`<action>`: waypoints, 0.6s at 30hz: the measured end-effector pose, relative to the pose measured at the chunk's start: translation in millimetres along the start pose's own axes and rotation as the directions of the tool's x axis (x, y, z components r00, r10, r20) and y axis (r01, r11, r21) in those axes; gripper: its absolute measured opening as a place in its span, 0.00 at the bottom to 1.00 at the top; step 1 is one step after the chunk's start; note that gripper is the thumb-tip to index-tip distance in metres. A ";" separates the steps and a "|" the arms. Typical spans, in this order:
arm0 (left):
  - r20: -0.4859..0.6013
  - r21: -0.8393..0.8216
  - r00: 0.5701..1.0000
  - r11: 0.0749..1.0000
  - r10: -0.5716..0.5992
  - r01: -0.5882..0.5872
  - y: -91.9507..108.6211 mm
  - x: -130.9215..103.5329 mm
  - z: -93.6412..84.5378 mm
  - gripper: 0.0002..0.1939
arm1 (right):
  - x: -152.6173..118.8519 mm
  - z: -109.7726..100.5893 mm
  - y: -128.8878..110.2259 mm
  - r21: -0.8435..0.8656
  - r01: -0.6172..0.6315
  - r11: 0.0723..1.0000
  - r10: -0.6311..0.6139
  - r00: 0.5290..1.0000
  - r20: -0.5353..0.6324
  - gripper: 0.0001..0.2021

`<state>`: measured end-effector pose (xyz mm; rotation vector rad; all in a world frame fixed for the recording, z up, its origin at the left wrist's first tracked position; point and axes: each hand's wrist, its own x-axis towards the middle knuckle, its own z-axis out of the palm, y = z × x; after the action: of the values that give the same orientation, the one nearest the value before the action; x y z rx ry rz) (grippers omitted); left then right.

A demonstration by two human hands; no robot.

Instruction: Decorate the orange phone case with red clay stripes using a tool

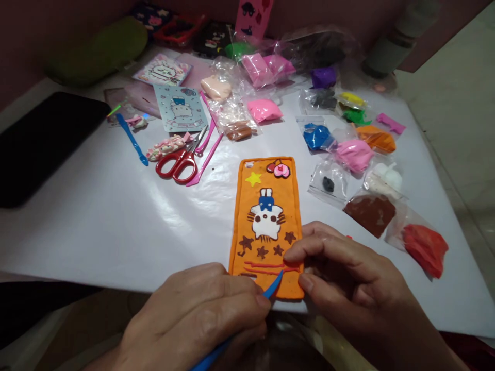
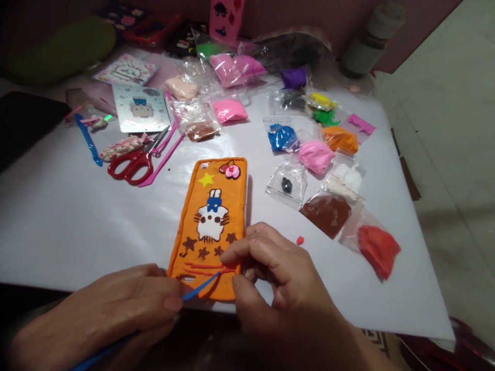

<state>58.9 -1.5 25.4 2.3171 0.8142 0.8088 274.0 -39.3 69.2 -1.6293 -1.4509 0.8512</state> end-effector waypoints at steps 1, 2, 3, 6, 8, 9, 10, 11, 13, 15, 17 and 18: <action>0.007 -0.032 1.000 0.999 -0.006 0.006 0.1 0.2 -0.1 0.13 | 0.0 -0.4 0.1 -0.001 -0.001 1.000 0.001 1.000 0.002 0.09; 0.025 -0.065 1.000 0.998 -0.014 0.015 0.3 0.4 -0.1 0.14 | -0.1 -0.7 0.4 0.001 -0.002 1.000 0.002 1.000 0.004 0.09; 0.042 -0.087 0.999 0.996 -0.026 0.029 0.7 0.7 -0.1 0.15 | -0.3 -0.8 0.7 0.007 -0.005 1.000 0.005 1.000 0.009 0.09; 0.074 -0.129 0.995 0.989 -0.060 0.069 3.3 1.9 0.1 0.19 | -1.1 -0.7 1.5 0.031 -0.022 0.999 0.021 1.000 0.019 0.09; 0.098 -0.141 0.992 0.985 -0.086 0.099 5.7 3.2 -0.7 0.21 | -1.3 -0.4 1.8 0.032 -0.033 0.999 0.033 0.999 0.009 0.08; 0.112 -0.146 0.989 0.983 -0.095 0.111 6.7 3.9 -1.5 0.22 | -1.3 -0.2 1.8 0.030 -0.036 0.999 0.036 0.999 0.010 0.09; 0.122 -0.149 0.987 0.982 -0.102 0.120 7.4 4.4 -2.5 0.22 | -1.2 0.0 1.7 0.028 -0.036 0.999 0.036 0.999 0.012 0.09; 0.122 -0.152 0.987 0.981 -0.105 0.123 7.8 4.9 -3.6 0.21 | -1.1 0.1 1.6 0.029 -0.034 0.999 0.034 0.999 0.015 0.09; 0.101 -0.164 0.990 0.980 -0.096 0.112 7.6 5.0 -5.5 0.19 | -0.7 0.2 1.1 0.030 -0.031 0.999 0.030 0.999 0.017 0.09; 0.098 -0.181 0.992 0.978 -0.083 0.100 6.4 4.5 -6.7 0.18 | -0.3 0.4 0.9 0.021 -0.031 0.999 0.031 0.999 0.007 0.09; 0.136 -0.202 0.988 0.974 -0.073 0.100 5.5 3.9 -6.9 0.18 | 0.0 0.7 1.2 0.017 -0.035 0.999 0.035 0.999 0.003 0.08; 0.134 -0.214 0.988 0.972 -0.073 0.101 5.3 3.8 -6.9 0.17 | 0.1 0.9 1.5 0.018 -0.037 0.999 0.037 0.999 0.004 0.08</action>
<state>58.5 -0.5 34.8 2.0973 0.7272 0.6723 274.0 -39.1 67.5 -1.6465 -1.4161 0.8854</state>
